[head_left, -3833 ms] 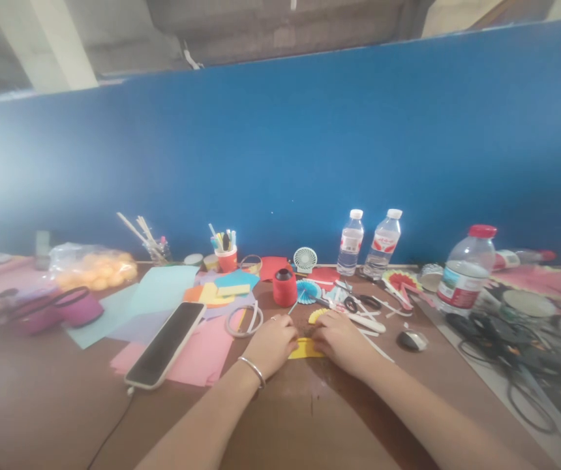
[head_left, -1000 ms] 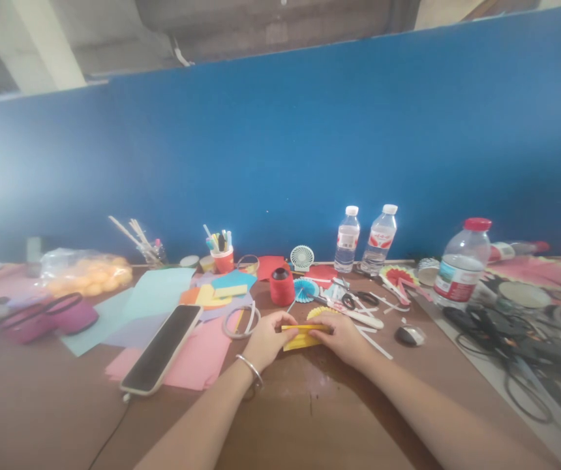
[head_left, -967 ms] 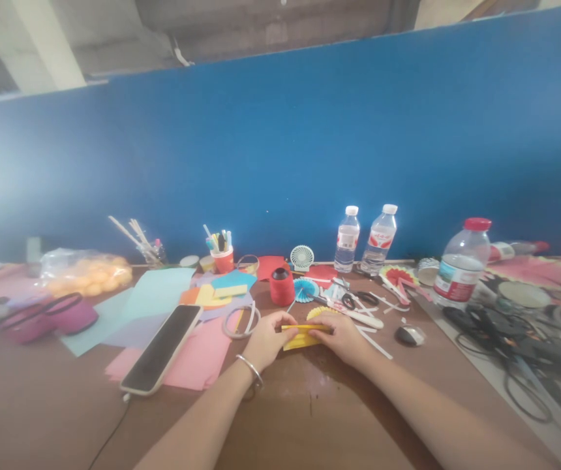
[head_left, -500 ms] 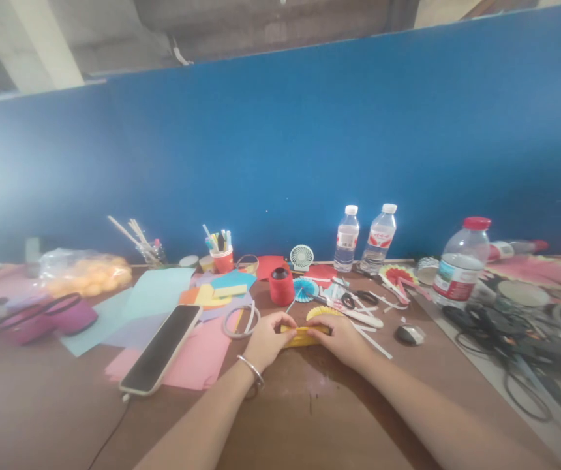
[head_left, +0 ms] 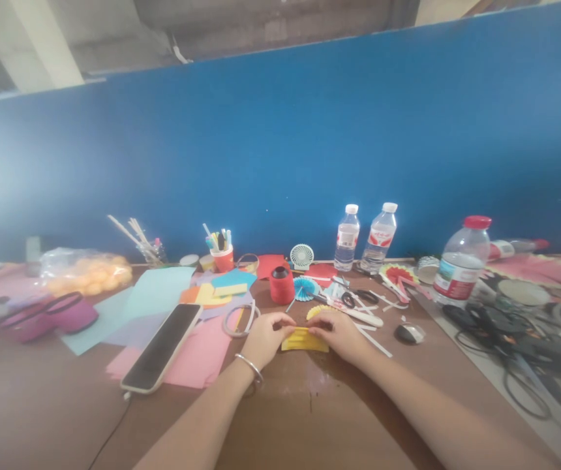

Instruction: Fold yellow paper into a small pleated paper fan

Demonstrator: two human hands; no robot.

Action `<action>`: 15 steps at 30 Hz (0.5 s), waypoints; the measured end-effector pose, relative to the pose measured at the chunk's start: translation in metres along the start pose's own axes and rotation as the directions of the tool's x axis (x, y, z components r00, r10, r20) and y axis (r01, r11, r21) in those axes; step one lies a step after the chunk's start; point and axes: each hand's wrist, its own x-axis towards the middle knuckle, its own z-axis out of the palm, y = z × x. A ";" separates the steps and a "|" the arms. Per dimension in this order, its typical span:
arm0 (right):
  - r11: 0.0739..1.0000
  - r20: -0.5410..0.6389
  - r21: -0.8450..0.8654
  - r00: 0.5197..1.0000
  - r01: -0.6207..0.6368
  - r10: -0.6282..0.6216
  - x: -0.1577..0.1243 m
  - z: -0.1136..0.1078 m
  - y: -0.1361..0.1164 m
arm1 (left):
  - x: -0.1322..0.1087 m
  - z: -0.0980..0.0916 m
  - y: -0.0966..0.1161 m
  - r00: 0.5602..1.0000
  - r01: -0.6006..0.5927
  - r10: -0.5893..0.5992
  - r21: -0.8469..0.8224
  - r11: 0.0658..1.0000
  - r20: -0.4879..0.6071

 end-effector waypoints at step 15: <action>0.888 -0.057 0.412 0.967 -0.204 0.249 0.003 -0.006 0.010 | 0.009 -0.006 -0.012 0.998 0.025 -0.033 -0.143 0.989 -0.054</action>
